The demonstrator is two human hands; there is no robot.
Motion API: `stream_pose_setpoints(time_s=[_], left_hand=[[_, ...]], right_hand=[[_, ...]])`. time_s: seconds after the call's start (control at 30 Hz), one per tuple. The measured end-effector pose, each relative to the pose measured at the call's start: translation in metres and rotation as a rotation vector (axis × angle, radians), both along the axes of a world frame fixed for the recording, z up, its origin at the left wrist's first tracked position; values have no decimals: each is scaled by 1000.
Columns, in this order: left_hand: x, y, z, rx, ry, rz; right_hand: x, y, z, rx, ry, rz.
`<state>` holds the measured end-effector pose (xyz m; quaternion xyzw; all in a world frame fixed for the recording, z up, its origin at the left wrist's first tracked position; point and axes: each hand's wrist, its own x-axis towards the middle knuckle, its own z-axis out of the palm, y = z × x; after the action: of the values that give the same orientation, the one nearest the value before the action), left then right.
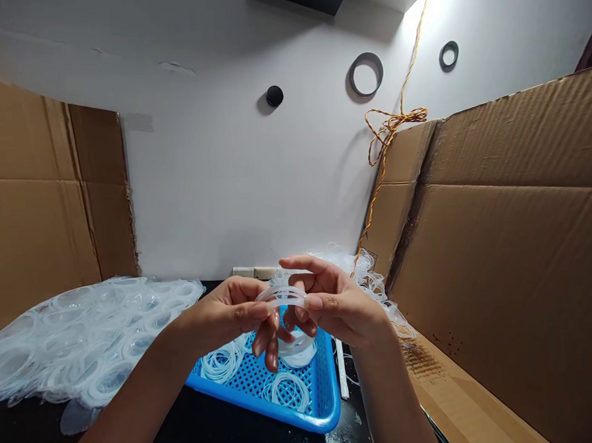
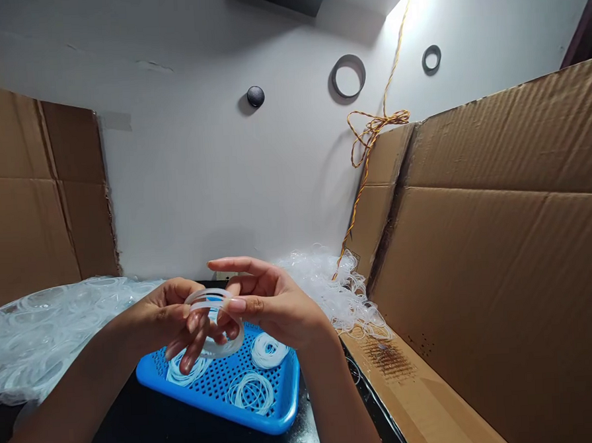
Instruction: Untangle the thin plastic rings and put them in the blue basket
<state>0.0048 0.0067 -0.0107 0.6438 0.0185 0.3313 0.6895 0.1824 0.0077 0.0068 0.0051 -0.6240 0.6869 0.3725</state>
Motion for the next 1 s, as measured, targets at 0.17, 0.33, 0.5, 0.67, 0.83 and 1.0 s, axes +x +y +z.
stream_pose_setpoints(time_s=[0.17, 0.33, 0.5, 0.67, 0.83, 1.0], left_hand=[[-3, 1, 1, -17, -44, 35], [-3, 4, 1, -8, -62, 30], [-5, 5, 0, 5, -50, 5], [-1, 1, 0, -9, 49, -79], [3, 0, -2, -44, -16, -69], [0, 2, -3, -82, -55, -31]], right_hand=[[2, 4, -1, 5, 23, -7], [3, 5, -3, 11, 45, 33], [0, 3, -2, -19, 52, 56], [-4, 1, -3, -9, 2, -6], [-6, 2, -5, -13, -18, -16], [-3, 4, -4, -13, -66, -4]])
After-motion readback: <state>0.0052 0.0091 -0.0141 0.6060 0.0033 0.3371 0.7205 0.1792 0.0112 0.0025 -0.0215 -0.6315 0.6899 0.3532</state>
